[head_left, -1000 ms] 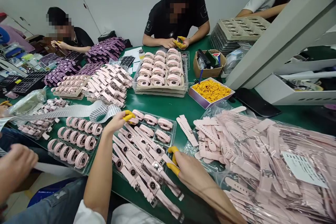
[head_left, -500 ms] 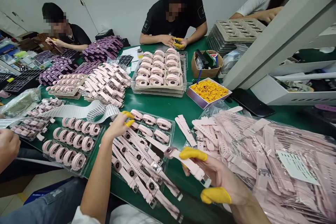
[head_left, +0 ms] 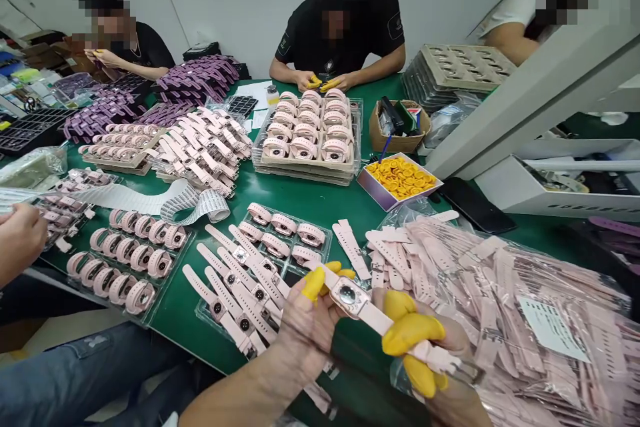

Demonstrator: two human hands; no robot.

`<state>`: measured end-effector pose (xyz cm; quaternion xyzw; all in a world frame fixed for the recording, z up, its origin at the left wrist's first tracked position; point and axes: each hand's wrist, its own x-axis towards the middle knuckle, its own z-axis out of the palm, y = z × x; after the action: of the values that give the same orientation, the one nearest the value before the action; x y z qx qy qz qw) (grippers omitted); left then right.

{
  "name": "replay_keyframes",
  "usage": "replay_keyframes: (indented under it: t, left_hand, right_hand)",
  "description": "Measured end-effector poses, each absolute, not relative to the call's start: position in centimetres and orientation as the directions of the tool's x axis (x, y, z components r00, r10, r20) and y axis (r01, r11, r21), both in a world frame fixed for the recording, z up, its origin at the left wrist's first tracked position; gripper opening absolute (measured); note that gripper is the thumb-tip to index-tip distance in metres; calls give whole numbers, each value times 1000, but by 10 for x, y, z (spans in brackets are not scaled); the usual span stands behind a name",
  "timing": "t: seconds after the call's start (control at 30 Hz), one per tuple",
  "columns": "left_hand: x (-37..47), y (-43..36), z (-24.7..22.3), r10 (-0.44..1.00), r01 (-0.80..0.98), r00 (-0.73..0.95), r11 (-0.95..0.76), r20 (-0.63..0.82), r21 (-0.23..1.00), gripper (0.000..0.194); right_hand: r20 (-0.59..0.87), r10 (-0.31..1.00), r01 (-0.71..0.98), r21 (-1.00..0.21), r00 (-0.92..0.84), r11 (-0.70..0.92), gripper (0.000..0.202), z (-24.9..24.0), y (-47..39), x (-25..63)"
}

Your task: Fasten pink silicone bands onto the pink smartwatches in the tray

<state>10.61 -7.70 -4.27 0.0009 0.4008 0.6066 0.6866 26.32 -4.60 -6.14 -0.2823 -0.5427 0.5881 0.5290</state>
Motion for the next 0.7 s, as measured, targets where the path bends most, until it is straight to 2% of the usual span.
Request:
replay_keyframes:
  t: [0.07,0.17,0.23,0.3,0.37,0.47,0.53,0.6,0.7]
  left_hand:
    - [103,-62,-33,872,-737,-137,226,-469,636,40]
    - [94,-42,-29,948,-473,-217,108,-234,874,48]
    - [88,-32,-35,976,-247,-198,35,-86,968,48]
    - [85,-26,-43,992,-49,-128,8,-14,999,42]
    - [85,-25,-54,996,103,-71,-42,50,994,37]
    - [87,-31,-71,979,282,23,-201,203,938,43]
    - [87,-34,-82,952,405,127,-306,278,862,46]
    - [85,-35,-93,923,527,224,-386,314,758,42]
    - [80,-32,-105,879,659,289,-471,380,587,38]
  right_hand:
    - [301,903,-305,-930,-307,206,30,-63,-43,264]
    - [317,913,-336,-915,-257,223,21,-69,-36,262]
    - [262,937,-389,-908,-229,159,25,-73,-30,258]
    - [187,958,-435,-897,-217,76,28,-75,-25,253]
    - [133,977,-458,-888,-166,43,24,-76,-24,246]
    - [101,995,-431,-898,-2,90,17,-80,-27,234]
    - [84,995,-364,-926,50,97,23,-86,-30,227]
    - [54,998,-277,-959,39,63,33,-94,-32,223]
    - [36,999,-184,-982,13,38,39,-106,-31,226]
